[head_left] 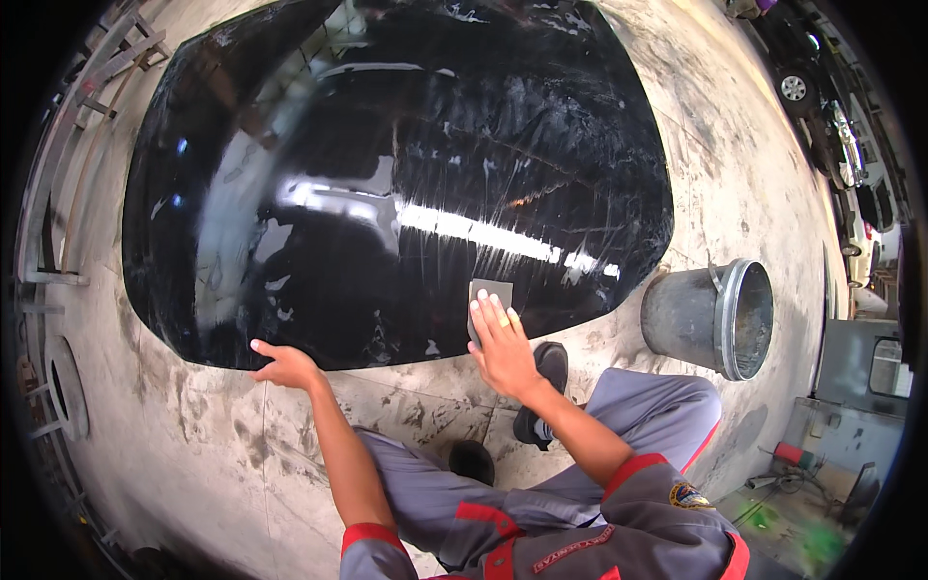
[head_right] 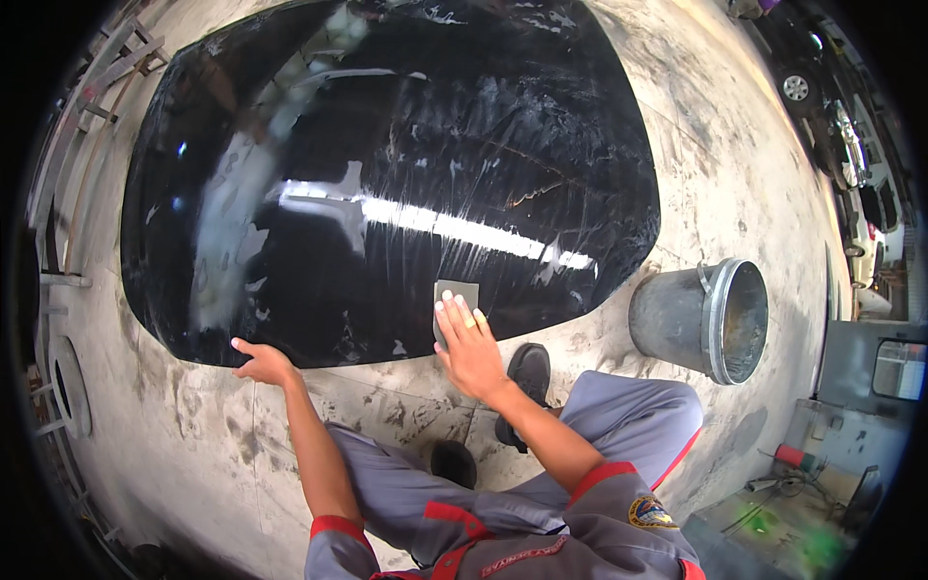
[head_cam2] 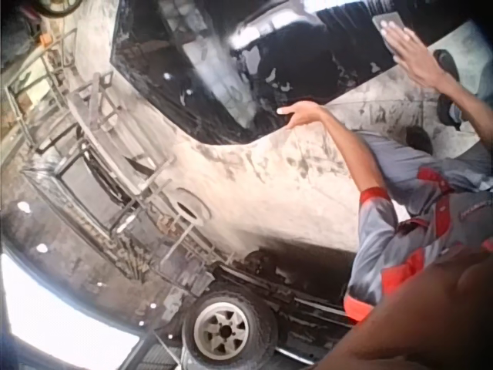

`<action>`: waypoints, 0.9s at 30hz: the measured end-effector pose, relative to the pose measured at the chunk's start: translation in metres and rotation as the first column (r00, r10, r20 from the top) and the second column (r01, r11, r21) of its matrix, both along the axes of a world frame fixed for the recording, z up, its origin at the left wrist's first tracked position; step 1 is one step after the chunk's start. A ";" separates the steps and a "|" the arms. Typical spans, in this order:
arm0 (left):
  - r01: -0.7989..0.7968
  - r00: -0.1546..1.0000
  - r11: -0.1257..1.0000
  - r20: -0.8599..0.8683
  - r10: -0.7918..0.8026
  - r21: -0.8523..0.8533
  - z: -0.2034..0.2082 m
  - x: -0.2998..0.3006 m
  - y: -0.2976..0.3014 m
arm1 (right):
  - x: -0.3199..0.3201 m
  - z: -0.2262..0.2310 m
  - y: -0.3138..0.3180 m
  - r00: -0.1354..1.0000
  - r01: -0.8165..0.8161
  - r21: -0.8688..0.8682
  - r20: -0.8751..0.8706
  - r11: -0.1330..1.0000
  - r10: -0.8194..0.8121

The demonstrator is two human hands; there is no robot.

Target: The person sands a black car hood with a sanding block and water. They repeatedly dip the block into a bucket of water and rub it across the surface of the hood.

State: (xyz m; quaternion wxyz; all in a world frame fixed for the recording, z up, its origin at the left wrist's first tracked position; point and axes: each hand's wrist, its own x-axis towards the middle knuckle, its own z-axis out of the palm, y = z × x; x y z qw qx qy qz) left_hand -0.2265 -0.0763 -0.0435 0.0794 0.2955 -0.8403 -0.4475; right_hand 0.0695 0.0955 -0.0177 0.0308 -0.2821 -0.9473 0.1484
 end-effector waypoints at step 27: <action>-0.002 0.999 0.998 -0.037 0.004 0.069 0.007 0.001 0.005 | -0.065 0.006 0.033 0.987 -0.155 0.043 -0.028 0.987 0.156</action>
